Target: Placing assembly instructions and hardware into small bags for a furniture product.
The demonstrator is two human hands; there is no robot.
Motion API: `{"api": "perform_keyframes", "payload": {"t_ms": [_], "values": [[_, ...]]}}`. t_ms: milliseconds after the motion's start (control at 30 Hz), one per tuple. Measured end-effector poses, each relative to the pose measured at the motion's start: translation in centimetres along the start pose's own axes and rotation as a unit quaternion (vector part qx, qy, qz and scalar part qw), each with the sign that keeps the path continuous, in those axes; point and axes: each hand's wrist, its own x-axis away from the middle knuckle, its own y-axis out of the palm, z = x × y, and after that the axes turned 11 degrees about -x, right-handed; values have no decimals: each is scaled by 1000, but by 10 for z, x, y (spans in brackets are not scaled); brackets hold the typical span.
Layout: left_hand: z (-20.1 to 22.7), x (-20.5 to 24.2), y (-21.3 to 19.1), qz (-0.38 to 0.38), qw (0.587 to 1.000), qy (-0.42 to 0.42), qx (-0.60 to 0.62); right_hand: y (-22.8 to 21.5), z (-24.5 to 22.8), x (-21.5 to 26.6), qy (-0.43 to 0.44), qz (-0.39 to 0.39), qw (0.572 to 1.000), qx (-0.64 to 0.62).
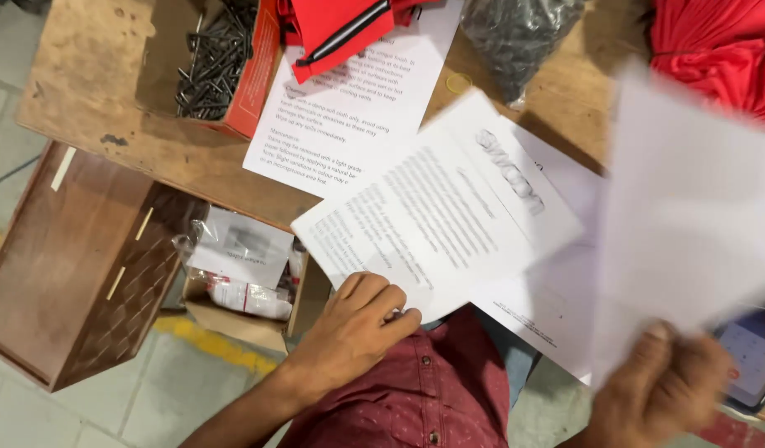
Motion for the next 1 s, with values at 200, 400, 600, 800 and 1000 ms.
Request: {"api": "perform_keyframes", "payload": {"t_ms": [200,400,600,800,1000], "values": [[-20,5,12,0,999,41,1,30,-72,-24,-197,-47,968,150],[-30,21,37,127,990,-55,32,63,-57,-19,-294,-354,856,236],[-15,38,53,165,885,-349,259,56,-54,-2,-247,-413,828,288],[-24,42,66,129,764,-430,464,48,-54,-6,-228,-405,839,282],[-19,15,48,135,787,-382,466,50,-54,-10,-243,-403,847,248]]}}
